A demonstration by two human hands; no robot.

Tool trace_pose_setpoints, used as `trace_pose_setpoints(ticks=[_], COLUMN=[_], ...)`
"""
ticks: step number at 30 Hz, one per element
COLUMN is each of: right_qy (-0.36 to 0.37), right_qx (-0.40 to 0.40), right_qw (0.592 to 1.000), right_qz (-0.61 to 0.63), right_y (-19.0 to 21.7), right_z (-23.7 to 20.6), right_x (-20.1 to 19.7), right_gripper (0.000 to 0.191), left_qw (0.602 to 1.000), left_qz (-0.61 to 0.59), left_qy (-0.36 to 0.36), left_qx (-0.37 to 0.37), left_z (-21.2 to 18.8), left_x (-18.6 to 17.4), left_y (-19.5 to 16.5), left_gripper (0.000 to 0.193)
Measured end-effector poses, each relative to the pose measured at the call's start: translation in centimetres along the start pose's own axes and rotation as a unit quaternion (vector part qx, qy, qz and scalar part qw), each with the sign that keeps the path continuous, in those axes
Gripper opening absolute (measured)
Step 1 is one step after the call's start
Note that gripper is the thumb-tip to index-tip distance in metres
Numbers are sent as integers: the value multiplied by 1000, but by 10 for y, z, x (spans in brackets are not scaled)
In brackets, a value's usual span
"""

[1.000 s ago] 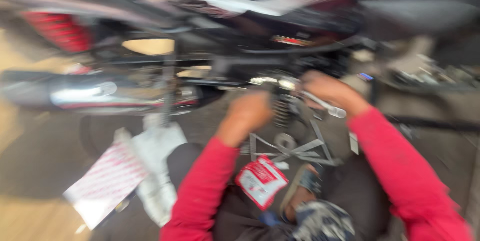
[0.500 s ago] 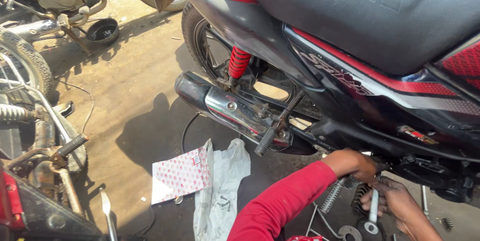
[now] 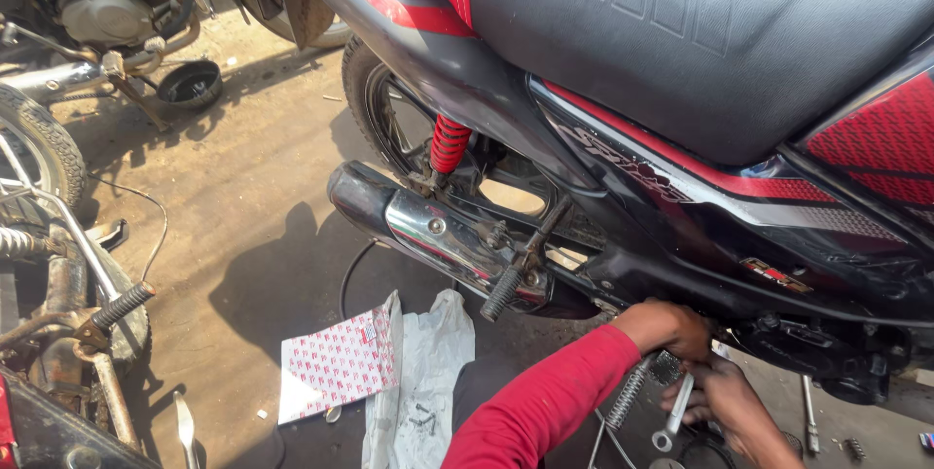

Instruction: The person uses a wrench to tighten a bolt on the lower side of a motorcycle's engine area. They hold the wrench with both hands and apply torque repeatedly while seated on the floor.

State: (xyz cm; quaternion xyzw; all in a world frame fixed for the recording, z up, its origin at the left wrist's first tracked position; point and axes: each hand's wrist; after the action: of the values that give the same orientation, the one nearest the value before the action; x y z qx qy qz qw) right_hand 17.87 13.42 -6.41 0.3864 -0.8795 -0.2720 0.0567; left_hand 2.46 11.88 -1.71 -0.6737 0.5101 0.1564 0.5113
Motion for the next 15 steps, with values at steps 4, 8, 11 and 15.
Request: trace_pose_setpoints(ticks=[4,8,11,15], right_qy=[-28,0,5,1], right_qx=[29,16,12,10], right_qw=[998,995,990,990], right_qz=[-49,-103,-137,-141], right_y=[-1,13,25,31], right_z=[1,-3,-3,2], right_x=[-27,-67,-86,-99], right_gripper=[31,26,29,34], left_qw=[998,997,997,995], left_qz=[5,8,-17,-33], left_qy=[-63,-59,-47,-48], left_qx=[27,40,54,87], left_z=[9,22,32,44], left_x=[5,13,18,23], left_y=[7,16,24,33], left_gripper=[56,56,54,54])
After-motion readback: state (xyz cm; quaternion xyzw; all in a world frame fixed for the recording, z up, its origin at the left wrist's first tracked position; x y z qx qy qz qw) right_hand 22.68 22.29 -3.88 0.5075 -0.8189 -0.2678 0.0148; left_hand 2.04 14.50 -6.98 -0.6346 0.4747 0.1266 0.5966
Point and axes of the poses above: each hand's wrist, its own z-axis towards the middle knuckle, its own x-axis out of the palm, y = z × x, and after that the axes turned 15 degrees about x, right-handed
